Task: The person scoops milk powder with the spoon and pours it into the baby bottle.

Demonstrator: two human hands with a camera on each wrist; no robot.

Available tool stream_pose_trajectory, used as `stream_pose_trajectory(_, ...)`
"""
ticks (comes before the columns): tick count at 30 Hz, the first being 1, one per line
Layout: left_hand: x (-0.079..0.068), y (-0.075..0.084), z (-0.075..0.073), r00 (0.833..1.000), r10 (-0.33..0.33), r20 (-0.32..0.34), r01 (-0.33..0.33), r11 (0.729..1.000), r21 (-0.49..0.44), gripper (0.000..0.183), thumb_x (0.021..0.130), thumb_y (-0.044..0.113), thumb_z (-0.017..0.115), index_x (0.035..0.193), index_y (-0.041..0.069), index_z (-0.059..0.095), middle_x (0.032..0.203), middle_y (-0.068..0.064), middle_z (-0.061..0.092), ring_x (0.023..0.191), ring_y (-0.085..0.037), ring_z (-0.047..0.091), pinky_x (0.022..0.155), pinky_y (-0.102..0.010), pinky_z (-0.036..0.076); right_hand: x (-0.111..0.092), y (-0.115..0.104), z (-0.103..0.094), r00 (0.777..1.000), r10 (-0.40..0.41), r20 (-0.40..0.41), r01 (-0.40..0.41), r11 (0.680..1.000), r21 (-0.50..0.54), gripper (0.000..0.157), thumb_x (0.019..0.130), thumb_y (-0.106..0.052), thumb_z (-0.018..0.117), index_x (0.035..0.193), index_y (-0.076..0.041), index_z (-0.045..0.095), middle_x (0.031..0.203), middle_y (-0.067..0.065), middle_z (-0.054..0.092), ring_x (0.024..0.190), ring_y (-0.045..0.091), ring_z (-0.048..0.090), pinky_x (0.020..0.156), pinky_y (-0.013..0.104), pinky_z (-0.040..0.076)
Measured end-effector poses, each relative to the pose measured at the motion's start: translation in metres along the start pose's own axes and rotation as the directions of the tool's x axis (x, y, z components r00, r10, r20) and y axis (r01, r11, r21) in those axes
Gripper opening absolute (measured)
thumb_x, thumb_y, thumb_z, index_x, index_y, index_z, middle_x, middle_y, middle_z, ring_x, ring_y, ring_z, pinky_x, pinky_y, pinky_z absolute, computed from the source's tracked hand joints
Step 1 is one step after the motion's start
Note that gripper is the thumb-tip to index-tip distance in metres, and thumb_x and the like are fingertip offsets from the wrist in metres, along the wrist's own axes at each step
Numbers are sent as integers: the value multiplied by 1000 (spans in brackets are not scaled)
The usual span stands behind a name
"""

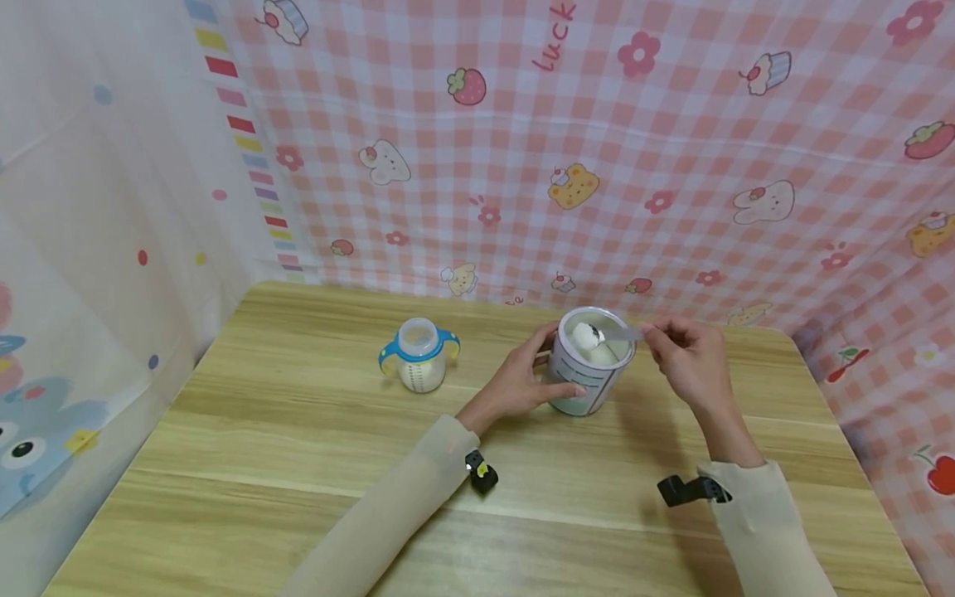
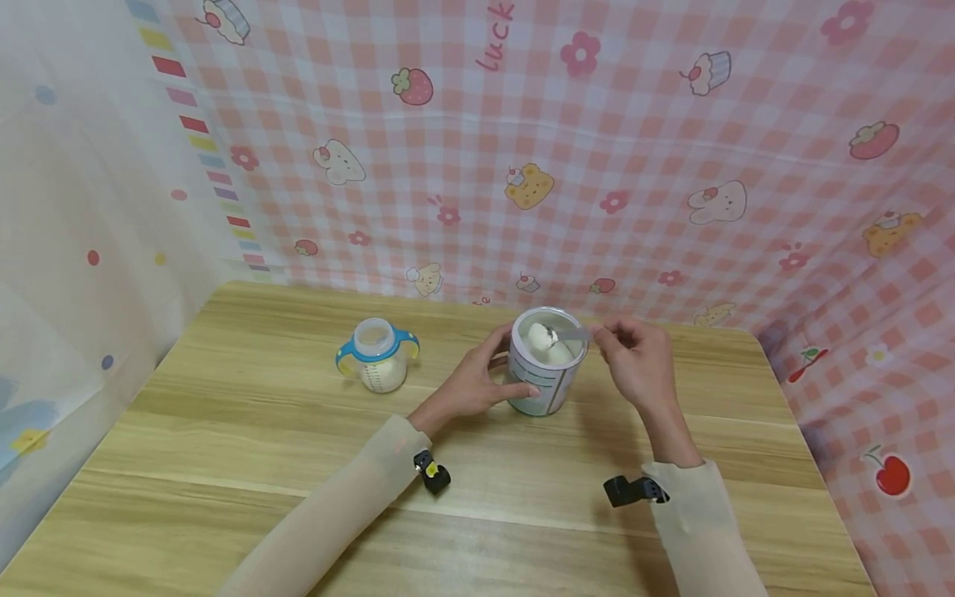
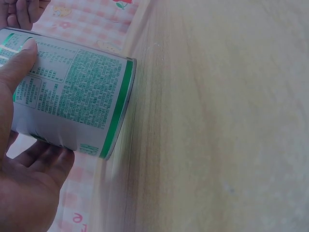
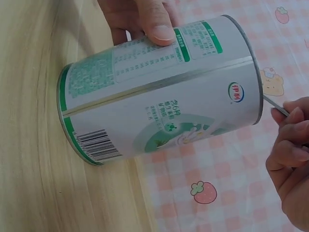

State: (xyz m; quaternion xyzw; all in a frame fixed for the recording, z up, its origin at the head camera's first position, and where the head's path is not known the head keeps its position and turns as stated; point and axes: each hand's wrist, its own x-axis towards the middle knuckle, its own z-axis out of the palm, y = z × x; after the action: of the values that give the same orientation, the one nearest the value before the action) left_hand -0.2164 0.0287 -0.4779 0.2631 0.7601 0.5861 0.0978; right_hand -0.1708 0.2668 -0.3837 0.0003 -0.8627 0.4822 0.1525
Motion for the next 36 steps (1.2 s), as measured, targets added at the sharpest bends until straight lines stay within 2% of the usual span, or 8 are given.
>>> stream_pose_trajectory(11,0,1,0,1000,-5,-1,5,1000,5,94,82,31,88,158,34,32,148,4,53,140,-13,49,120,-35,42,0,0,2,1000,-17,5,17,1000,-7,28,99,-19,68,77,-1,66,57,-9,51,49,4,46,39,21,38)
stream_pose_trajectory(14,-1,1,0,1000,-5,-1,5,1000,5,94,82,32,88,157,34,32,148,4,53,140,-13,49,120,-35,42,0,-1,2,1000,20,7,-20,1000,21,30,99,-21,68,76,-3,65,57,-8,51,49,5,46,40,22,39)
stream_pose_trajectory(17,-1,1,0,1000,-8,-2,8,1000,4,93,82,32,88,157,35,32,148,6,53,140,-12,49,120,-35,42,1,-1,1,994,106,27,-108,989,101,28,100,-23,68,77,-6,66,59,-8,52,50,6,46,42,22,40)
stream_pose_trajectory(20,-1,2,0,1000,-6,-2,6,1000,1,93,82,32,88,157,35,33,147,6,53,140,-11,49,120,-35,42,1,-1,1,975,211,63,-220,945,240,25,100,-22,68,81,-6,67,63,-7,55,52,6,47,44,21,41)
stream_pose_trajectory(23,0,1,0,1000,-4,-2,4,1000,-2,93,82,32,88,157,35,33,148,5,53,140,-12,49,120,-36,42,2,0,-1,958,269,97,-286,892,350,23,100,-20,68,82,-5,67,65,-6,57,53,6,47,45,20,42)
stream_pose_trajectory(29,1,1,1,1000,4,0,-4,1000,-4,94,82,32,88,157,37,32,149,5,53,141,-12,48,121,-38,42,2,0,-1,956,262,132,-293,835,466,26,101,-13,65,76,-7,66,64,-4,56,52,7,45,43,20,36)
stream_pose_trajectory(36,-2,3,-1,1000,-7,-7,7,1000,20,100,80,36,89,159,40,28,151,7,51,142,-11,46,122,-38,40,1,-1,1,947,270,175,-321,757,570,24,101,-9,63,77,-6,66,63,-4,52,50,6,43,42,18,32)
